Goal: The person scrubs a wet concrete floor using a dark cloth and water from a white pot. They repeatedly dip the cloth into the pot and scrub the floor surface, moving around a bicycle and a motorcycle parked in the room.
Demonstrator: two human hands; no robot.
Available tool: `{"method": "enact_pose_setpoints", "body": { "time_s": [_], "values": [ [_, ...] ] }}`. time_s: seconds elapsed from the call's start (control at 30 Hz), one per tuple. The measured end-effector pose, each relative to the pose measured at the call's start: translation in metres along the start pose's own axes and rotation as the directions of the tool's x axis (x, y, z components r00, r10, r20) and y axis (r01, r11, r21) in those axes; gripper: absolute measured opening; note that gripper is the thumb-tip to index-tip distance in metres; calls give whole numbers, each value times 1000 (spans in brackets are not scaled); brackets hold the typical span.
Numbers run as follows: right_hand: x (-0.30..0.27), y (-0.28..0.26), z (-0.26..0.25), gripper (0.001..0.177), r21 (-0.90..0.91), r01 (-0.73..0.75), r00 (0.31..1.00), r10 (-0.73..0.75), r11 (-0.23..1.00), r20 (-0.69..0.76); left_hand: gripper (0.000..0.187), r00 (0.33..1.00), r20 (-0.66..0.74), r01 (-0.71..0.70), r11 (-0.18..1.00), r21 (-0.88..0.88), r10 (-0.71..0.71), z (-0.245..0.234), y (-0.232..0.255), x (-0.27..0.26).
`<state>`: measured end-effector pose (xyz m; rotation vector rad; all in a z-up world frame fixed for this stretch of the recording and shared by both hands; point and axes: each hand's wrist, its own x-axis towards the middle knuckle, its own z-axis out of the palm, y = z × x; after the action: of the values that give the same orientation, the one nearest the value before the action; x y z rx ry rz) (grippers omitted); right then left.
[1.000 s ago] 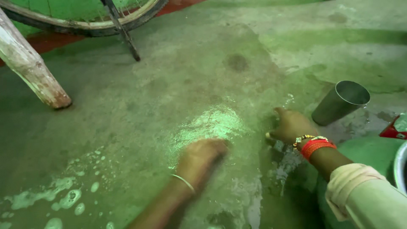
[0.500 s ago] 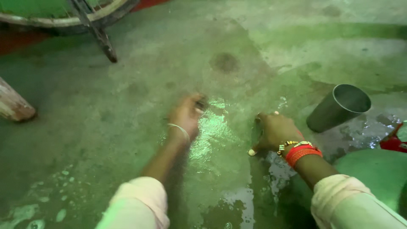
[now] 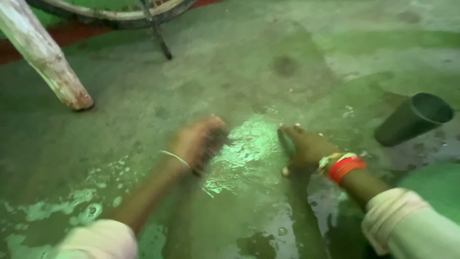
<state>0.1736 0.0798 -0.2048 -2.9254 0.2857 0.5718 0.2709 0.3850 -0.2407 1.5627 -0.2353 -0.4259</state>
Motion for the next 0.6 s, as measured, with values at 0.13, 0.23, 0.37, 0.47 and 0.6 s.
{"method": "enact_pose_setpoints", "body": {
  "time_s": [0.13, 0.23, 0.37, 0.47, 0.6],
  "values": [
    [-8, -37, -29, 139, -158, -29, 997, 39, 987, 63, 34, 840, 134, -284, 215, 934, 527, -149, 12, 12],
    [-10, -40, -37, 140, -163, -21, 997, 33, 986, 68, 41, 864, -245, 33, 436, 899, 439, -134, -7, -3],
    [-3, -32, -28, 144, -183, 26, 998, -16, 983, 56, 39, 861, -87, -184, 466, 865, 500, -88, -3, -25],
    [-1, -30, -29, 140, -211, 51, 998, -42, 976, 45, 36, 884, 10, -247, 451, 858, 467, -15, -3, -57],
    [-17, -37, -21, 113, -288, 97, 995, -91, 953, 37, 31, 847, 74, -368, 479, 797, 527, 56, 7, -109]
  ]
}}
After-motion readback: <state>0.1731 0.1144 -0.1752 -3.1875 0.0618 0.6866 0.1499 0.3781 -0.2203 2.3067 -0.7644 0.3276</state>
